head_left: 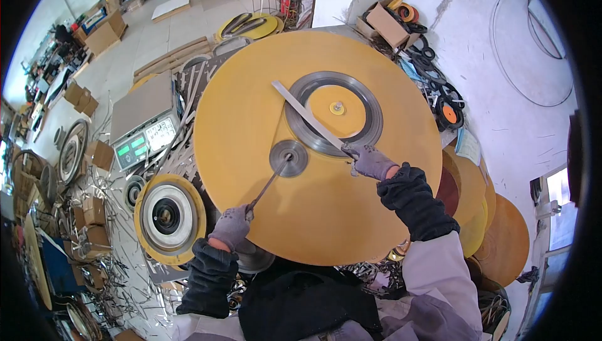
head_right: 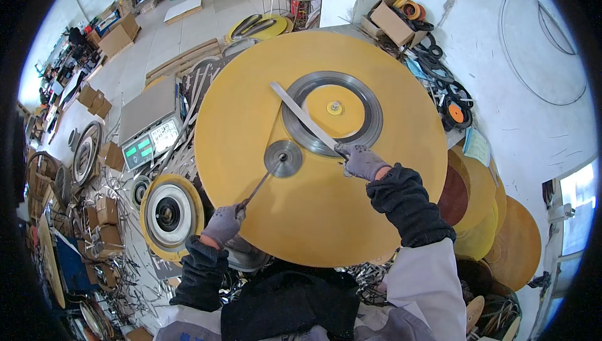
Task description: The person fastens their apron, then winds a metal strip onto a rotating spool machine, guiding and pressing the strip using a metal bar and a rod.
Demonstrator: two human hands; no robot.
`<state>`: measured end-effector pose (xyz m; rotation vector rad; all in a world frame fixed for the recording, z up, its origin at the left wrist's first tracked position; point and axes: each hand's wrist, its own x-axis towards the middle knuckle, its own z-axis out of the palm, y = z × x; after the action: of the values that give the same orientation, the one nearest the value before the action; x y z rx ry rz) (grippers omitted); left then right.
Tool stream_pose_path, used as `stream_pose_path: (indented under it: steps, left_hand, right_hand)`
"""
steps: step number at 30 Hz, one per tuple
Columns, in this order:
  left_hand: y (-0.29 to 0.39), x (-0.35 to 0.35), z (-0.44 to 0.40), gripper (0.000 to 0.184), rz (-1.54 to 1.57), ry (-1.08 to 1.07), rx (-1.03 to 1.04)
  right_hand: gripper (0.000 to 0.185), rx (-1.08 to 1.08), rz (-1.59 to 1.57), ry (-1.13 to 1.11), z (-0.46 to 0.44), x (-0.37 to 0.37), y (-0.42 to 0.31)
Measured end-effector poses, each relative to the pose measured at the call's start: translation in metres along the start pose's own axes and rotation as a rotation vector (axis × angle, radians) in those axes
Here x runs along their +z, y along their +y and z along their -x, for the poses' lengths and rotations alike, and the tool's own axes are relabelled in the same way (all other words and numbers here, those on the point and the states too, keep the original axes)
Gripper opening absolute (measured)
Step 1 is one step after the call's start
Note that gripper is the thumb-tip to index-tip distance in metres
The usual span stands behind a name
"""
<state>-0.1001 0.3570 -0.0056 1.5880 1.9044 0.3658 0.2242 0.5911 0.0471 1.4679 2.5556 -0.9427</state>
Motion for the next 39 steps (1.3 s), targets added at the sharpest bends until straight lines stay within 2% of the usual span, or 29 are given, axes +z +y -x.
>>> stream_pose_path:
  steps: [4,9,12,19,21,24,27,39]
  left_hand:
    - [-0.001,0.000,-0.001,0.028,0.010,0.003,0.003]
    - [-0.005,0.006,-0.002,0.025,0.008,0.053,0.000]
    - [-0.002,0.003,-0.002,0.025,0.024,0.045,-0.004]
    - [0.000,0.002,0.000,0.026,0.024,0.049,0.008]
    - [0.002,0.001,0.000,0.026,0.023,0.057,0.010]
    - [0.001,0.000,-0.002,0.027,0.022,-0.013,-0.002]
    - [0.007,-0.002,0.000,0.027,0.040,0.037,-0.008]
    - [-0.002,0.003,-0.003,0.028,0.012,0.063,-0.003]
  right_hand:
    - [0.067,-0.014,-0.010,0.030,-0.003,0.003,0.006]
    - [0.065,0.121,-0.014,-0.044,0.009,-0.012,-0.020]
    - [0.063,0.041,0.009,-0.016,0.005,-0.008,-0.014]
    - [0.062,0.082,0.011,-0.028,0.002,-0.003,-0.004]
    - [0.062,-0.040,0.036,0.036,-0.003,0.002,0.003]
    - [0.062,0.006,0.029,-0.014,0.004,-0.005,-0.006]
    - [0.063,0.064,-0.009,-0.032,0.005,-0.007,-0.009]
    - [0.063,0.047,-0.007,-0.011,0.006,-0.005,-0.007]
